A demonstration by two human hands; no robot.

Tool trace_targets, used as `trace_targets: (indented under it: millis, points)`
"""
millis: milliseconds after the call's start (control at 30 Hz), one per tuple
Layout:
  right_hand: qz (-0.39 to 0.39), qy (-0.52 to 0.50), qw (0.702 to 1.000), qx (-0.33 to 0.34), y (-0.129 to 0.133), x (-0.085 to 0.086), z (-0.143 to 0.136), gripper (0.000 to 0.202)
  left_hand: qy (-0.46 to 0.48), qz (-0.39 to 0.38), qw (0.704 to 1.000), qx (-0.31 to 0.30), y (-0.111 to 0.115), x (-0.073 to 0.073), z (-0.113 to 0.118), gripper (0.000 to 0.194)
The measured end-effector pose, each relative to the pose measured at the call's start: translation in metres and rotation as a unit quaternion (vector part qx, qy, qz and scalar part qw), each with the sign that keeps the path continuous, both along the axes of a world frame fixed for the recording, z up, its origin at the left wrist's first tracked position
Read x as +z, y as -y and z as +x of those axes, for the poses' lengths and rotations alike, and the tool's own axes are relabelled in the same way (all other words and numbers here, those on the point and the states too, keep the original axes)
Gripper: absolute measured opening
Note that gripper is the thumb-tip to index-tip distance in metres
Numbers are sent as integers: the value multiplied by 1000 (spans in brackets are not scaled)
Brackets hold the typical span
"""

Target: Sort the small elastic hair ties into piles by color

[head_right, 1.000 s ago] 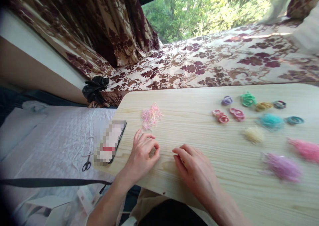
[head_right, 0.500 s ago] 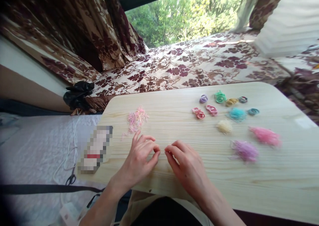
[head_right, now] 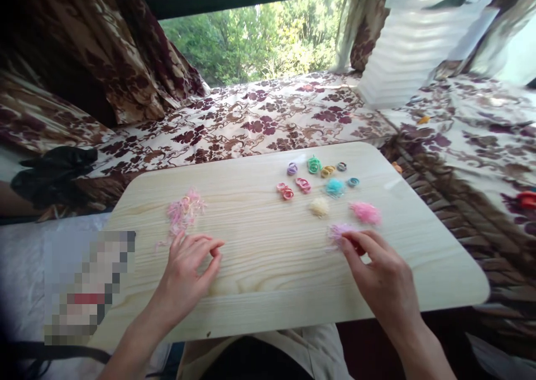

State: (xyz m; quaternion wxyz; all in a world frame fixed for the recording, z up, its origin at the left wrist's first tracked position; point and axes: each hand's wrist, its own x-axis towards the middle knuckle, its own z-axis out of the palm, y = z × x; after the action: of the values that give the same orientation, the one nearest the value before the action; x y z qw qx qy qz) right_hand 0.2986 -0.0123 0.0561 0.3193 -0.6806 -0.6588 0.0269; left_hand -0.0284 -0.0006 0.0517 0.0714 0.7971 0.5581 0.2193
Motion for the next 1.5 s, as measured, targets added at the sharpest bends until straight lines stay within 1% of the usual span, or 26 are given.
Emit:
trace_targets:
  millis: [100,233,367,433,500,533,633,733,833,967,1100,1200,1267,1333,1400,1467,1500]
  points:
    - [-4,33,999,-34,-1,-3,14,28,-4,2,1000,-5,-1,-1,1,21]
    - [-10,48,998,-39,-1,-5,20,31,-7,8,1000,-9,-2,-3,-1,19]
    - [1,42,998,-56,1,1,21,29,-13,15,1000,1,-3,-3,-6,17]
    - [5,30,998,-46,2,5,15,25,-18,19,1000,9,-4,-5,-11,17]
    - [3,3,1000,-8,3,5,-1,21,-24,22,999,19,-4,-7,-17,17]
    - [-4,-13,1000,24,2,4,-13,19,-26,23,999,26,-4,-8,-21,17]
    - [-37,-40,989,138,0,-3,-61,17,-35,26,997,56,-2,-12,-34,17]
    - [-70,-32,970,229,-6,-12,-108,22,-49,32,995,84,3,-13,-51,17]
    - [-82,-22,960,268,-12,-18,-136,19,-65,41,992,103,8,-15,-69,20]
    - [-86,-16,955,283,-16,-23,-143,19,-91,56,986,125,14,-19,-92,24]
    - [-82,-20,955,283,-15,-22,-139,22,-93,62,983,148,15,-23,-107,24]
    - [-58,-27,963,262,-12,-13,-123,21,-87,66,983,146,13,-23,-108,23]
    - [-19,-24,975,221,-8,-5,-100,18,-82,73,985,135,11,-22,-104,22]
    - [-2,2,987,162,-3,3,-67,16,-72,77,987,124,10,-21,-96,20]
    - [-6,48,995,92,2,7,-33,19,-58,73,989,114,8,-21,-84,18]
    - [-13,96,994,48,6,9,-6,22,-46,67,991,103,6,-20,-71,17]
    - [-19,107,994,33,7,9,4,23,-42,65,992,96,4,-20,-64,16]
